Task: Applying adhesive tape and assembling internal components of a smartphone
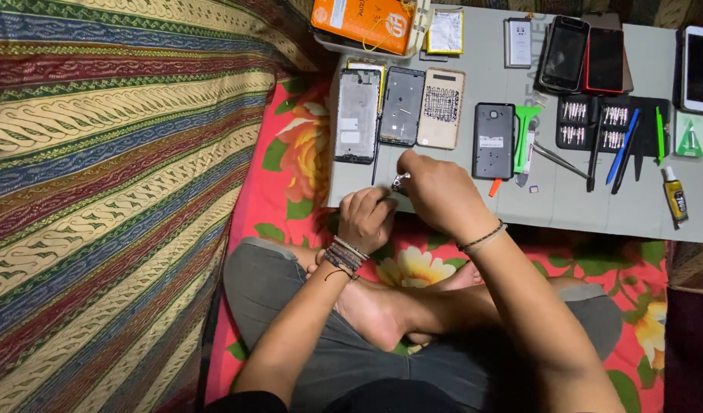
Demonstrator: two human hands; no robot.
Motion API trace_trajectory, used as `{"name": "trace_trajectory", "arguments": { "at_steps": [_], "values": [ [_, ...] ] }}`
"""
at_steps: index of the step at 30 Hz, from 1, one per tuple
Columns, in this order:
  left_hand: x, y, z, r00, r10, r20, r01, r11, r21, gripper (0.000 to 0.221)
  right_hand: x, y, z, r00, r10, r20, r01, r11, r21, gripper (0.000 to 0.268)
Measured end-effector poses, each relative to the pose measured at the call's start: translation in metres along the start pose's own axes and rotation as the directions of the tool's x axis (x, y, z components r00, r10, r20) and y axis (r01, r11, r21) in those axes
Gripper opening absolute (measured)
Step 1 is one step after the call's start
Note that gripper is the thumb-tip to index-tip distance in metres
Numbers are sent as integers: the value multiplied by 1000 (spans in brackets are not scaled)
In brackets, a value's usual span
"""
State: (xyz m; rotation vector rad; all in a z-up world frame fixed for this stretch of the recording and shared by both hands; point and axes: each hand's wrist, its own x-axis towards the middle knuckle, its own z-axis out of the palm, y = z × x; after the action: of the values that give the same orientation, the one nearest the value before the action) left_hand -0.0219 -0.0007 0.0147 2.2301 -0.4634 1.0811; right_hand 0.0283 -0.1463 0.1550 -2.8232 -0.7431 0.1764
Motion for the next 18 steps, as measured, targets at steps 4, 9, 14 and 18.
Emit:
{"name": "trace_trajectory", "arguments": {
  "at_steps": [4, 9, 14, 18],
  "values": [
    [-3, 0, 1, 1000, -15, 5, 15, 1000, -17, 9, -3, -13, -11, 993, -112, -33, 113, 993, 37, 14],
    [-4, -1, 2, 1000, -11, 5, 11, 1000, -8, 8, -5, -5, -6, 993, -81, -84, 73, 993, -92, 10],
    [-4, 0, 0, 1000, -15, 5, 16, 1000, -17, 6, -8, -9, -13, 990, -120, -80, 115, 992, -56, 10],
    [-3, -1, 2, 1000, -2, 0, 2, 1000, -15, 7, -15, 3, -4, 993, -86, -81, 83, 996, -44, 8]
  ]
}}
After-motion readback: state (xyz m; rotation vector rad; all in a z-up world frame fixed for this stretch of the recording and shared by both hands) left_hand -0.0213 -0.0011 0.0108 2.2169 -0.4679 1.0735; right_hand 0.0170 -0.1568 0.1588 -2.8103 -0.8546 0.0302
